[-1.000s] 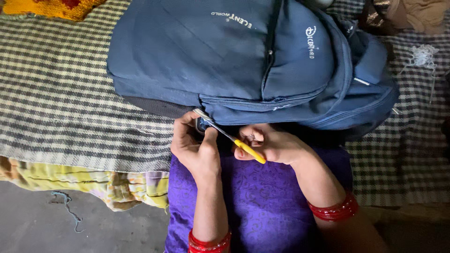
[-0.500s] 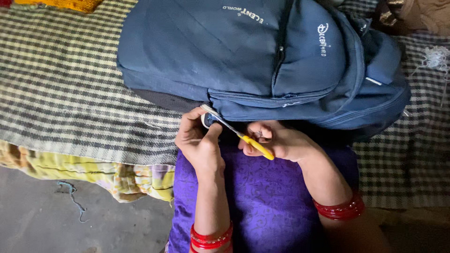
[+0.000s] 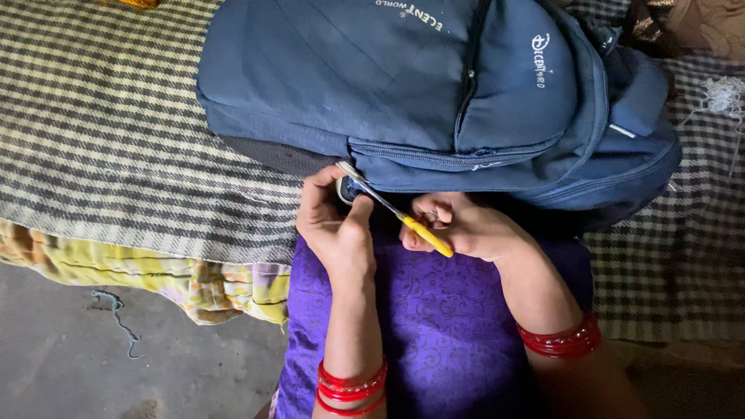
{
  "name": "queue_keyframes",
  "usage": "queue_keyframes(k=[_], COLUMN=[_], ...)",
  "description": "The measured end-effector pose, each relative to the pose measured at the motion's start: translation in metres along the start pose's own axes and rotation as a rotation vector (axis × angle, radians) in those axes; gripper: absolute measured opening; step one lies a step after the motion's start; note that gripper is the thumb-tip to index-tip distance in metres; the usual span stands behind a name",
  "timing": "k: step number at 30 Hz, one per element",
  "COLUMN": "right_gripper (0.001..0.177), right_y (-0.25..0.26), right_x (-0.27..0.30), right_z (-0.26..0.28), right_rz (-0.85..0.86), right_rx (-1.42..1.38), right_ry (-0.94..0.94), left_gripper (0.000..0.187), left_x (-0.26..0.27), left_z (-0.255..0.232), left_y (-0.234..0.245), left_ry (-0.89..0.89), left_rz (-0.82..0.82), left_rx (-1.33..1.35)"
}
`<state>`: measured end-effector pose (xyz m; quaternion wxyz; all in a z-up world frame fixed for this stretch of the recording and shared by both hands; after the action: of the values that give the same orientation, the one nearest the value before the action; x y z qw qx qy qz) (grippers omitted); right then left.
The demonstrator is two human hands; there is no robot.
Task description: The person repairs a backpack zipper by hand and with scissors. They trim excess thread, align the zipper tape, and attach a new zipper pull to restore function.
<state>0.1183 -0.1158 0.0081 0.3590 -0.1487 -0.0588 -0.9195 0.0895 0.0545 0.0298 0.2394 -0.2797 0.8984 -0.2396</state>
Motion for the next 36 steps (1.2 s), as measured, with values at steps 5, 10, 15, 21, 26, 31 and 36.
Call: queue_keyframes(k=[5,10,15,21,26,31,36], right_gripper=[0.032,0.041,0.034,0.035,0.033,0.037,0.053], right_y=[0.007,0.003,0.01,0.012,0.005,0.009,0.003], right_x=[-0.002,-0.003,-0.003,-0.003,-0.002,0.0,-0.003], right_z=[-0.014,-0.015,-0.03,-0.034,-0.027,-0.021,-0.011], right_rz=[-0.118,-0.022,-0.012,0.016,0.042,-0.09,-0.086], right_rx=[0.12,-0.077,-0.197,-0.171,-0.201,-0.048,-0.015], right_ry=[-0.162,-0.085,-0.102,-0.095,-0.098,-0.132,-0.114], left_gripper=[0.042,0.042,0.043,0.043,0.043,0.042,0.045], left_x=[0.002,0.0,0.0,0.0,0.0,0.0,-0.001], left_z=[-0.007,-0.005,0.0,0.003,0.004,0.006,0.007], left_y=[-0.006,-0.004,-0.001,0.001,0.002,0.002,0.002], left_ry=[-0.045,-0.047,-0.011,0.007,0.015,0.03,0.059], left_rz=[0.023,0.02,0.009,-0.004,-0.008,0.004,0.017], left_rx=[-0.136,-0.107,-0.08,-0.082,-0.05,-0.038,-0.019])
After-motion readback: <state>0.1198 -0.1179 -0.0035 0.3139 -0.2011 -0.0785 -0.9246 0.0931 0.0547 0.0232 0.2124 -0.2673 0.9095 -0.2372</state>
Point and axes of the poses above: each hand's wrist, its own x-axis away from the middle knuckle, its own y-axis out of the back of the hand, z = x × y, the point moved 10 cm from there along -x, towards the middle knuckle, and after that the axes turned 7 degrees about -y, right-handed, at the moved point
